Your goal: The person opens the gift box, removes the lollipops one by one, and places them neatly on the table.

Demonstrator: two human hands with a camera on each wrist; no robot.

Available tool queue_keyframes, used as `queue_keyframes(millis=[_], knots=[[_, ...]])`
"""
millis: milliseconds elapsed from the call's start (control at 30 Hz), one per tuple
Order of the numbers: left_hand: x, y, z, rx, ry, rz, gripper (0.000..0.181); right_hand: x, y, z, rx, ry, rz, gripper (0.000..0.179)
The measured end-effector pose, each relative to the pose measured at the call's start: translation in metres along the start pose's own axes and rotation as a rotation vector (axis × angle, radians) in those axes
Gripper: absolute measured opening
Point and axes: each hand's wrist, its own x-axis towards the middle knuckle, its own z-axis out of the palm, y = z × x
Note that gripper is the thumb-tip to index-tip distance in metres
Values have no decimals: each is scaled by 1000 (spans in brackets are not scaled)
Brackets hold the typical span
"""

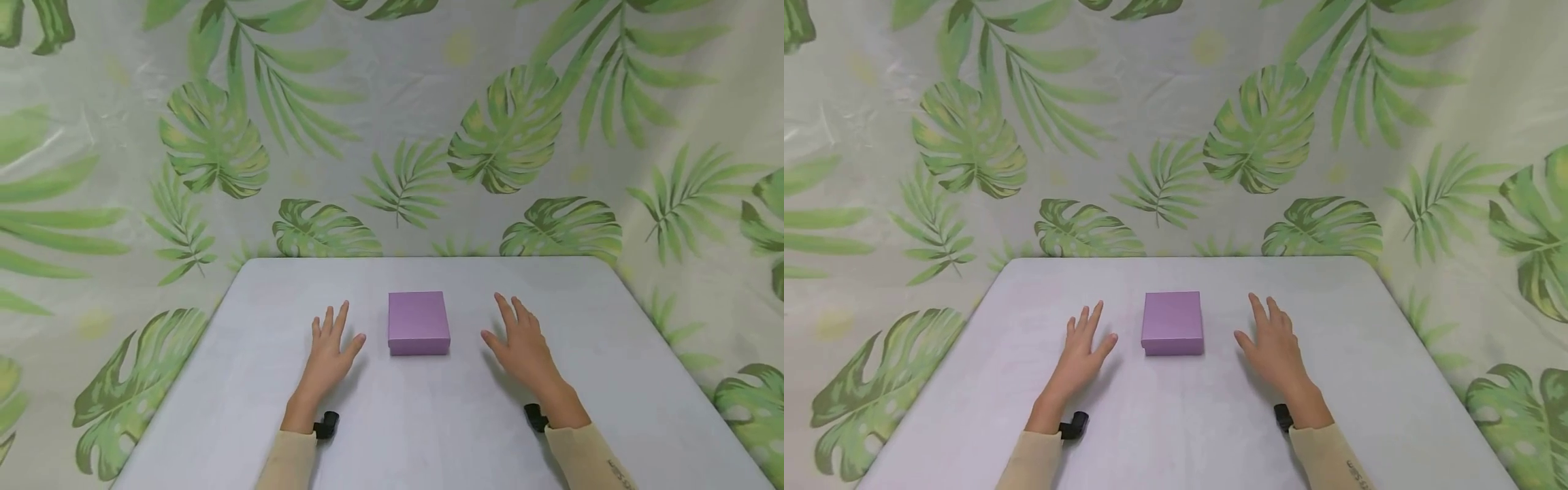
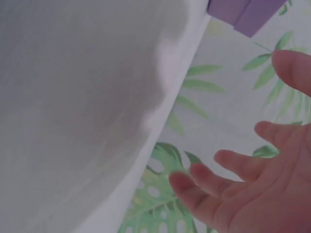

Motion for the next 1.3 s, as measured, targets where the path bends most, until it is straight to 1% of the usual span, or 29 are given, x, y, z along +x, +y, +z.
queue_keyframes(millis=[67, 167, 233, 333, 400, 567, 667, 733, 900, 967, 1100, 1200, 1300], knots=[[1, 4, 4, -67, -34, -5, 75, 1, 0, -1, 54, -11, 7, 81], [2, 10, 6, -145, -57, -8, 73, 6, -7, -4, 134, -30, -3, 81], [4, 16, 5, -180, -63, -6, 71, 10, -13, -6, 163, -44, -9, 80], [10, 24, 2, -232, -74, -10, 71, 18, -24, -10, 193, -71, 15, 79], [15, 29, 0, -285, -83, -12, 71, 23, -31, -13, 206, -88, 37, 77], [27, 39, -1, -459, -105, -47, 68, 34, -45, -16, 289, -138, 99, 73], [32, 43, 1, -573, -135, -82, 64, 38, -51, -13, 337, -176, 129, 74], [36, 45, 3, -631, -157, -104, 64, 40, -55, -10, 361, -195, 139, 74], [46, 48, 9, -704, -204, -156, 65, 48, -63, -5, 458, -236, 172, 75], [49, 47, 13, -724, -206, -173, 64, 50, -65, -3, 500, -255, 195, 76], [49, 43, 22, -767, -169, -201, 62, 50, -66, 4, 567, -287, 236, 76], [48, 41, 26, -793, -134, -223, 59, 52, -65, 10, 604, -295, 261, 75], [50, 41, 29, -796, -117, -233, 53, 55, -62, 13, 632, -290, 278, 73]])
